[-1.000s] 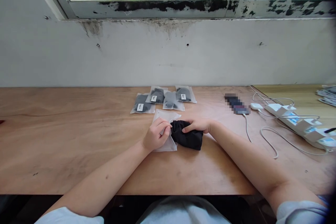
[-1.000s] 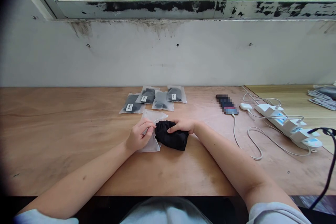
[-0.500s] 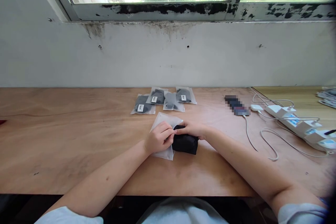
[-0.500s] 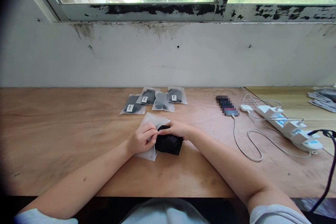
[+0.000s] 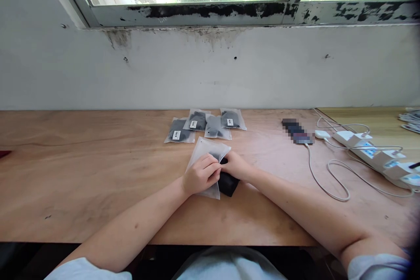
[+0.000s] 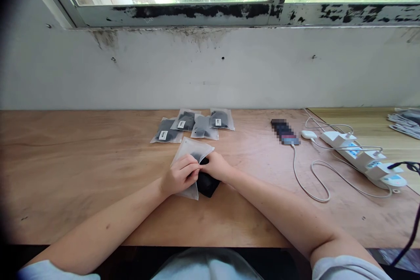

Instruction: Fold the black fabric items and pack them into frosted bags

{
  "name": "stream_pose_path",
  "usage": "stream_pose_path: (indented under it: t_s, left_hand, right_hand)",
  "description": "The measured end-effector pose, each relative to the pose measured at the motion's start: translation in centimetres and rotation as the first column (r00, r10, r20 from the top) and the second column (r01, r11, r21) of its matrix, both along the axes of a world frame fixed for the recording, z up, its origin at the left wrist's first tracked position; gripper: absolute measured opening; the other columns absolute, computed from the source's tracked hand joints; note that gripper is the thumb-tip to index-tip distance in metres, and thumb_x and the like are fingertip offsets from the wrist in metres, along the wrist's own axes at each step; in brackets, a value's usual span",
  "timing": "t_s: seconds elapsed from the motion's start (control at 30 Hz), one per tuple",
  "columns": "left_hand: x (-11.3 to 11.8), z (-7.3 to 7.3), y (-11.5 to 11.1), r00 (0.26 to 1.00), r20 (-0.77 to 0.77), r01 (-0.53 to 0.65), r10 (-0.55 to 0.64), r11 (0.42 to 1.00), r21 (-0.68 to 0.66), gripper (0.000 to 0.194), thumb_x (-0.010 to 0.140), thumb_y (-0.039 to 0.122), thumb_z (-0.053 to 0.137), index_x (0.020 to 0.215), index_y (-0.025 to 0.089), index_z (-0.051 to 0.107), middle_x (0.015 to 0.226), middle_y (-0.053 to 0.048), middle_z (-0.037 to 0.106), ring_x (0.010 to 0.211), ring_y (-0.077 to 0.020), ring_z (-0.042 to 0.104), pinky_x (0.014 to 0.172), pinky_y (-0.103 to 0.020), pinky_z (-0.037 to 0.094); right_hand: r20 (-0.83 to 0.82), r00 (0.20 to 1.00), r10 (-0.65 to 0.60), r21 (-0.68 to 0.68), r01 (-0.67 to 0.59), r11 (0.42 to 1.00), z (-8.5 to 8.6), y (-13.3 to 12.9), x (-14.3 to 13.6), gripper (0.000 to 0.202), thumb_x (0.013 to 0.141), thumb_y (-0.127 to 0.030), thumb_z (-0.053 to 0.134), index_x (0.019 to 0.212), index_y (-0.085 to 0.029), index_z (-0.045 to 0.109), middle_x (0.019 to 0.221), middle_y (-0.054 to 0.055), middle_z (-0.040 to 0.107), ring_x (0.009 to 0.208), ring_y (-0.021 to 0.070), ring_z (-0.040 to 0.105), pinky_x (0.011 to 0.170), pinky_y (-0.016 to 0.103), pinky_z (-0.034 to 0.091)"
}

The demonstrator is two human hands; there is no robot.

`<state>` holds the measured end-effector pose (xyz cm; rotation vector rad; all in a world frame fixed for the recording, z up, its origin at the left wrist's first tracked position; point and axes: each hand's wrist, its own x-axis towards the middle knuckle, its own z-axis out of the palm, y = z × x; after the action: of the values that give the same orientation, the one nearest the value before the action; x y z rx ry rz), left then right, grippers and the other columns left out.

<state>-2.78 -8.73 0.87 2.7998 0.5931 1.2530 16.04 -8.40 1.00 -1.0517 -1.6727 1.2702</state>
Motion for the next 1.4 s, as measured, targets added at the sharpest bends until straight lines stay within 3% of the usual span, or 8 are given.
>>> stream_pose_path:
  t_s: [0.1,0.2,0.33,0.43,0.7,0.9,1.2,1.4]
  left_hand:
    - [0.1,0.2,0.1,0.998,-0.058,-0.017,0.016,1.0,-0.013,0.029,0.092,0.016,0.051,0.117,0.023,0.063,0.099,-0.008,0.066,0.095,-0.0212,0.062,0.084,-0.037,0.054]
    - [0.2,0.3,0.2,0.985,-0.113,-0.136,0.13,0.99,-0.048,0.033,0.09,0.027,0.057,0.122,0.021,0.059,0.117,-0.011,0.064,0.11,-0.0264,0.06,0.096,-0.045,0.05]
    - [0.5,0.2,0.3,0.896,-0.118,-0.438,0.428,0.895,-0.081,0.02,0.087,0.037,0.062,0.094,0.018,0.059,0.135,-0.017,0.056,0.131,-0.0357,0.047,0.108,-0.054,0.041]
    - [0.6,-0.1,0.5,0.825,-0.18,-0.558,0.536,0.824,-0.098,0.018,0.088,0.036,0.06,0.083,0.02,0.056,0.14,-0.018,0.053,0.138,-0.0385,0.041,0.109,-0.057,0.039]
    - [0.4,-0.7,1.0,0.793,-0.263,-0.586,0.549,0.806,-0.082,0.005,0.087,0.023,0.055,0.083,0.019,0.055,0.144,-0.018,0.05,0.139,-0.0379,0.04,0.108,-0.057,0.041]
    - [0.1,-1.3,1.9,0.842,-0.268,-0.507,0.468,0.856,-0.099,0.008,0.087,0.014,0.05,0.084,0.019,0.055,0.141,-0.017,0.051,0.136,-0.0342,0.044,0.112,-0.055,0.04]
    - [-0.3,-1.4,2.3,0.884,-0.171,-0.466,0.435,0.839,-0.28,0.017,0.098,0.032,0.048,0.109,0.02,0.053,0.132,-0.014,0.056,0.129,-0.0301,0.051,0.106,-0.051,0.045]
    - [-0.6,-1.7,2.6,0.881,-0.186,-0.471,0.435,0.845,-0.252,0.027,0.088,0.022,0.058,0.114,0.02,0.052,0.133,-0.015,0.054,0.129,-0.0311,0.051,0.108,-0.051,0.044]
  right_hand:
    - [-0.097,0.993,-0.065,-0.1,0.055,0.993,-0.5,0.4,0.2,0.023,0.077,-0.022,0.071,0.099,-0.024,0.073,0.106,0.001,0.074,0.105,0.0245,0.066,0.09,0.034,0.051]
    - [-0.216,0.968,-0.126,-0.241,0.072,0.968,-0.8,0.8,0.6,0.021,0.078,-0.031,0.073,0.096,-0.02,0.072,0.097,0.003,0.074,0.096,0.0223,0.067,0.08,0.031,0.052]
    - [-0.363,0.922,-0.133,-0.368,-0.011,0.93,-0.6,1.2,1.0,0.032,0.072,-0.032,0.081,0.098,-0.018,0.069,0.092,0.005,0.073,0.086,0.0213,0.068,0.071,0.03,0.053]
    - [-0.434,0.89,-0.14,-0.385,-0.043,0.922,-0.7,1.4,1.0,0.036,0.07,-0.026,0.082,0.102,-0.018,0.067,0.095,0.005,0.074,0.085,0.021,0.069,0.072,0.031,0.054]
    - [-0.476,0.862,-0.172,-0.31,0.018,0.951,-1.6,1.8,0.6,0.037,0.071,-0.022,0.077,0.107,-0.019,0.068,0.102,0.005,0.074,0.094,0.0219,0.069,0.084,0.034,0.055]
    - [-0.441,0.882,-0.163,-0.372,-0.015,0.928,-0.7,1.7,0.8,0.042,0.071,-0.027,0.08,0.11,-0.022,0.065,0.106,0.006,0.074,0.096,0.0225,0.07,0.08,0.034,0.056]
    - [-0.426,0.88,-0.207,-0.331,0.062,0.942,-0.2,1.3,0.7,0.056,0.067,-0.014,0.067,0.121,-0.028,0.062,0.107,0.002,0.073,0.096,0.0208,0.067,0.081,0.032,0.054]
    - [-0.465,0.865,-0.186,-0.324,0.028,0.946,-0.7,1.6,1.0,0.059,0.066,-0.014,0.063,0.124,-0.029,0.061,0.109,0.002,0.072,0.093,0.0211,0.068,0.081,0.033,0.054]
